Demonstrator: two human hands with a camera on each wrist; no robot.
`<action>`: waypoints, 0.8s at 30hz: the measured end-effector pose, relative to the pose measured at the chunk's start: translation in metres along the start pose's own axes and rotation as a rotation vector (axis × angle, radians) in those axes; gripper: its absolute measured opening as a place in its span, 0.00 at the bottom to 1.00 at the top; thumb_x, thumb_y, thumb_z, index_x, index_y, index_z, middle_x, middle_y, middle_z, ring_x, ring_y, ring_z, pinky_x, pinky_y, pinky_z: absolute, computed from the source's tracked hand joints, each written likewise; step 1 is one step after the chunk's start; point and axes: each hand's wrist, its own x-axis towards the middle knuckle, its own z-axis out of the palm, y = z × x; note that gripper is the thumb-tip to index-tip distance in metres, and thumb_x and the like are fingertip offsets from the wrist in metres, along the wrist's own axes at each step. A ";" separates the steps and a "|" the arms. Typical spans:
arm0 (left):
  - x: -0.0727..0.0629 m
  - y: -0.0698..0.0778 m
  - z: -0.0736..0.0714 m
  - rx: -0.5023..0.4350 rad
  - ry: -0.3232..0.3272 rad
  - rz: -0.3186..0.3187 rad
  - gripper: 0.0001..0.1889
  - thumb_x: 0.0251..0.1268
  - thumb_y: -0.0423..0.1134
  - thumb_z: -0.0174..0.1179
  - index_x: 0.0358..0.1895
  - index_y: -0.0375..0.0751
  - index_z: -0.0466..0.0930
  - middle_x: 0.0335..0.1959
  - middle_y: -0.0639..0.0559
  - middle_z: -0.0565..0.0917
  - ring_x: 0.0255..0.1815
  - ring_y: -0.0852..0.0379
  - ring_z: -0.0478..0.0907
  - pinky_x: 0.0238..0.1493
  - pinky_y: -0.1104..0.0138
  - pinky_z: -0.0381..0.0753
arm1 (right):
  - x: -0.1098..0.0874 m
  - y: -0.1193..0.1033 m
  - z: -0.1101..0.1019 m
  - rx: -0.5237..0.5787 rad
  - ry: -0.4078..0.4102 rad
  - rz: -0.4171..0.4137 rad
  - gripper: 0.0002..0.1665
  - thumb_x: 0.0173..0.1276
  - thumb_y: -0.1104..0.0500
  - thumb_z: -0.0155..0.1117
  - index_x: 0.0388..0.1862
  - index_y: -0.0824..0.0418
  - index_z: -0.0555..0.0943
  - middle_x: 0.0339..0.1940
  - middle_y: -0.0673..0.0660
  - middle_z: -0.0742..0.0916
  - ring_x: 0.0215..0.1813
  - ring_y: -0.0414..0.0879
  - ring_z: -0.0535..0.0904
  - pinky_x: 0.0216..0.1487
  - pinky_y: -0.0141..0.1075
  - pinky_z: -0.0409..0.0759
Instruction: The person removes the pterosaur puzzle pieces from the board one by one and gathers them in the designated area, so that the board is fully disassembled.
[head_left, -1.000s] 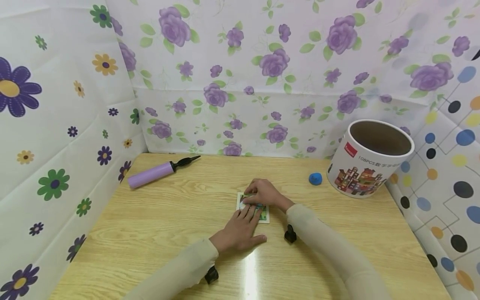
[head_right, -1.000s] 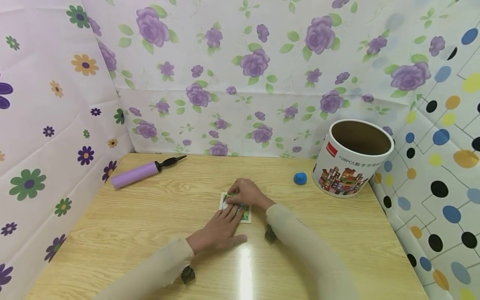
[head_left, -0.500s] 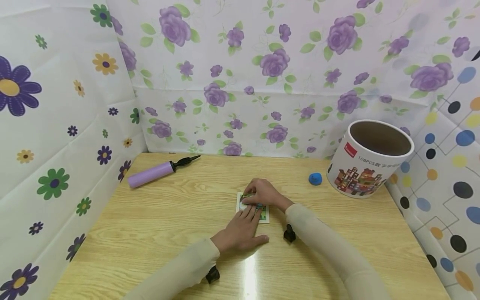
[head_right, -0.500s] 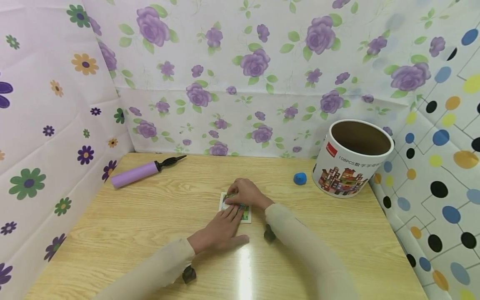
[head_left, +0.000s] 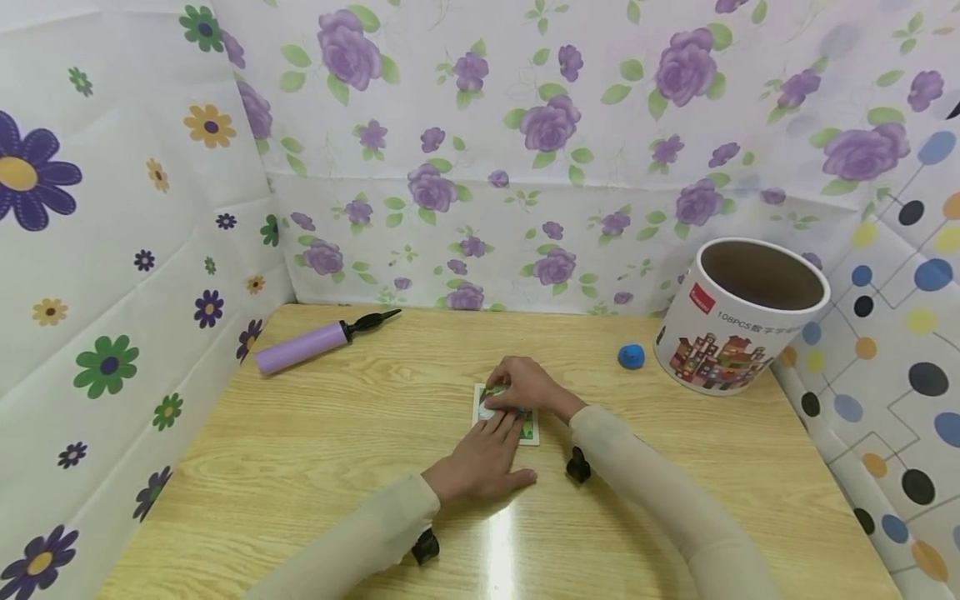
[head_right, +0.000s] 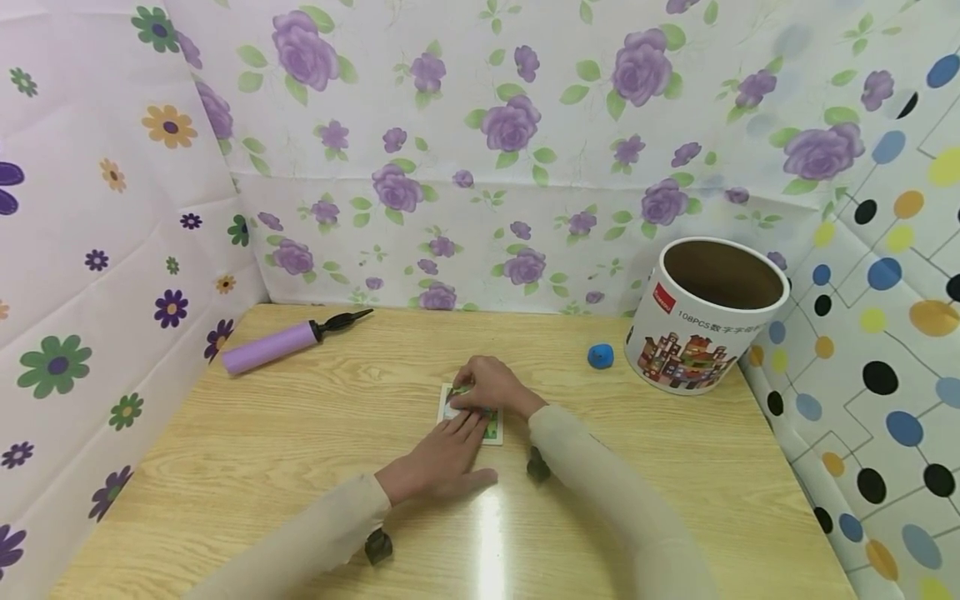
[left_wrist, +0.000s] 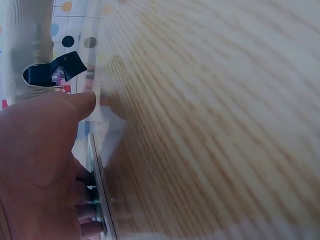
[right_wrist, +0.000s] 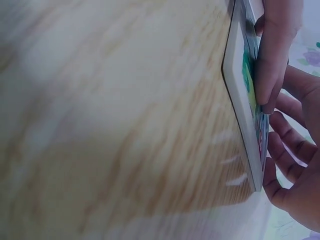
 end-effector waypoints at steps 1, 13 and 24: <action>0.000 0.000 0.000 0.002 0.001 0.003 0.47 0.78 0.67 0.41 0.81 0.30 0.48 0.83 0.37 0.50 0.84 0.42 0.47 0.80 0.53 0.54 | 0.000 0.000 0.000 0.005 -0.003 0.003 0.16 0.61 0.44 0.79 0.44 0.51 0.91 0.42 0.47 0.85 0.41 0.41 0.78 0.46 0.39 0.80; 0.006 -0.002 0.004 -0.010 0.018 -0.023 0.48 0.78 0.68 0.41 0.82 0.32 0.45 0.83 0.36 0.46 0.84 0.42 0.43 0.79 0.50 0.54 | 0.002 -0.001 -0.002 0.082 -0.019 0.016 0.13 0.62 0.48 0.79 0.41 0.52 0.89 0.52 0.51 0.87 0.51 0.45 0.83 0.57 0.42 0.82; 0.009 0.000 0.005 0.021 0.026 -0.049 0.49 0.75 0.71 0.40 0.82 0.33 0.48 0.83 0.37 0.49 0.84 0.43 0.45 0.78 0.49 0.57 | 0.004 0.000 0.001 0.070 -0.006 0.011 0.11 0.62 0.49 0.79 0.38 0.51 0.89 0.47 0.49 0.88 0.47 0.42 0.83 0.54 0.40 0.82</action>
